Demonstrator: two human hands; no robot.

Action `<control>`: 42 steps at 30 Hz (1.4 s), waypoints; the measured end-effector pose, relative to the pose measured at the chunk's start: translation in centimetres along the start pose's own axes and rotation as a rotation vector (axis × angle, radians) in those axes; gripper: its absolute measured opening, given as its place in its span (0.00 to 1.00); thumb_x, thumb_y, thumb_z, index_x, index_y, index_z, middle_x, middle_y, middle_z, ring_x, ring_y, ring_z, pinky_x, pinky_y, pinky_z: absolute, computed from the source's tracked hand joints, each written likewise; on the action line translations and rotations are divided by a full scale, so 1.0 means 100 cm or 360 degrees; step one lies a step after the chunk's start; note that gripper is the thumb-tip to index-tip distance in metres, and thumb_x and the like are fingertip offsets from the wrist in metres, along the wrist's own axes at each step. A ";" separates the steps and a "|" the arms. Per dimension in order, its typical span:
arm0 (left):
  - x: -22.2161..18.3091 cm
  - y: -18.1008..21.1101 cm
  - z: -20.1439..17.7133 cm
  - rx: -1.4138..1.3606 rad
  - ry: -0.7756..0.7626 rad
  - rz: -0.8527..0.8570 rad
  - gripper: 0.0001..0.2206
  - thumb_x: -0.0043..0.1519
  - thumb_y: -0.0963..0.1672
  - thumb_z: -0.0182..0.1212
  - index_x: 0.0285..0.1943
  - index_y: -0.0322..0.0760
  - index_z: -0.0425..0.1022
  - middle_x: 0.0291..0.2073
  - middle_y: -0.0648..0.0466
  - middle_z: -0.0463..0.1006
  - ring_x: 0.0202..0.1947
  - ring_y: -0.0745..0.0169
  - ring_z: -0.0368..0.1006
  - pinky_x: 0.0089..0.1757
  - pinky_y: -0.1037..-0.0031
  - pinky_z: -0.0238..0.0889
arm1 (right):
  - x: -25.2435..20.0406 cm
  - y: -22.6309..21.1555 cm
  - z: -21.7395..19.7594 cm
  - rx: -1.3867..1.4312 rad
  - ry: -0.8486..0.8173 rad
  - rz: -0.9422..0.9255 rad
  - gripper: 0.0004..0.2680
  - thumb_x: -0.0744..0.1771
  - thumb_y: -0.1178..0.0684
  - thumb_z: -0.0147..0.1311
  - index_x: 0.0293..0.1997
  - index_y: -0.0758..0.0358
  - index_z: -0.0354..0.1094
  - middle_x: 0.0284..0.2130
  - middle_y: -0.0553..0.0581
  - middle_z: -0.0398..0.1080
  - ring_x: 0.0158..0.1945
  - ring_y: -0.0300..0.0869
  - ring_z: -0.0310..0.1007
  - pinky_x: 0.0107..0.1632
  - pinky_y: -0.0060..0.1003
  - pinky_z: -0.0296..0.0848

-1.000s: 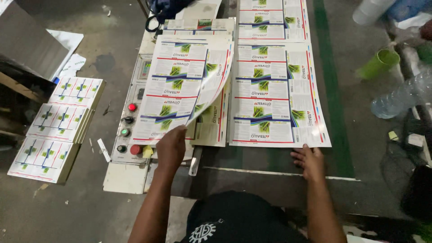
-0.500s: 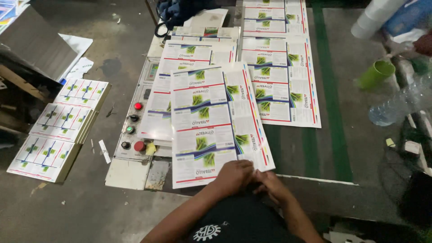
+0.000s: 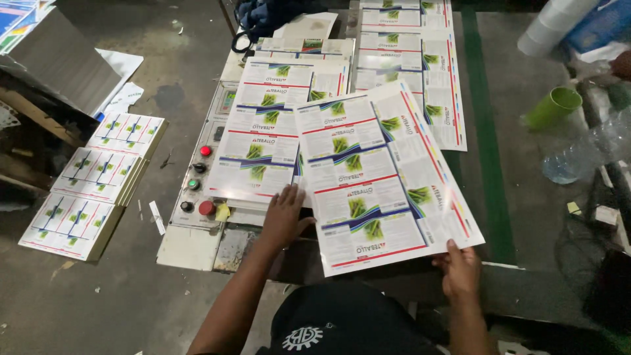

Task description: Inspecting and sorting printed packaging templates at a print shop workstation.

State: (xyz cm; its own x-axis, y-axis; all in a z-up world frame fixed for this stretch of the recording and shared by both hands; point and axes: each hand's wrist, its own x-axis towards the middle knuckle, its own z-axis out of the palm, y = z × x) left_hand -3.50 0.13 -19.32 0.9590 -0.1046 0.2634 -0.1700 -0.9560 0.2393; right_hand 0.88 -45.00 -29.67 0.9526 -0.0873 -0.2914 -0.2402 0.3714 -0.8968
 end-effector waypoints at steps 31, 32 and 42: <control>-0.014 0.022 -0.059 -0.0154 0.0351 -0.0423 0.06 0.65 0.44 0.62 0.45 0.38 0.81 0.33 0.45 0.82 0.34 0.42 0.78 0.35 0.56 0.70 | -0.017 -0.002 -0.010 -0.0418 0.0302 0.0102 0.10 0.72 0.56 0.47 0.58 0.68 0.65 0.39 0.61 0.76 0.32 0.45 0.77 0.28 0.38 0.72; -0.015 0.022 -0.056 -0.0155 0.0355 -0.0424 0.06 0.65 0.44 0.62 0.45 0.38 0.81 0.33 0.45 0.82 0.34 0.42 0.78 0.35 0.56 0.70 | -0.004 -0.003 -0.006 -0.0419 0.0299 0.0099 0.10 0.72 0.56 0.47 0.58 0.68 0.65 0.39 0.61 0.76 0.32 0.45 0.77 0.28 0.38 0.72; -0.027 0.032 -0.068 -0.0313 0.0403 -0.0358 0.08 0.62 0.42 0.63 0.48 0.38 0.81 0.38 0.43 0.83 0.39 0.40 0.79 0.38 0.57 0.72 | 0.083 -0.038 0.038 -0.0374 0.0061 0.0099 0.14 0.73 0.52 0.46 0.66 0.68 0.58 0.40 0.61 0.76 0.33 0.44 0.78 0.29 0.36 0.72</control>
State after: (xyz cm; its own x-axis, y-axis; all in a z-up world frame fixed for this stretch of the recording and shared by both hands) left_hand -8.14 -0.75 -12.92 0.8951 0.1963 0.4004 -0.0256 -0.8738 0.4856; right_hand 10.37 -43.59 -27.39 0.9278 -0.1079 -0.3570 -0.3395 0.1521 -0.9282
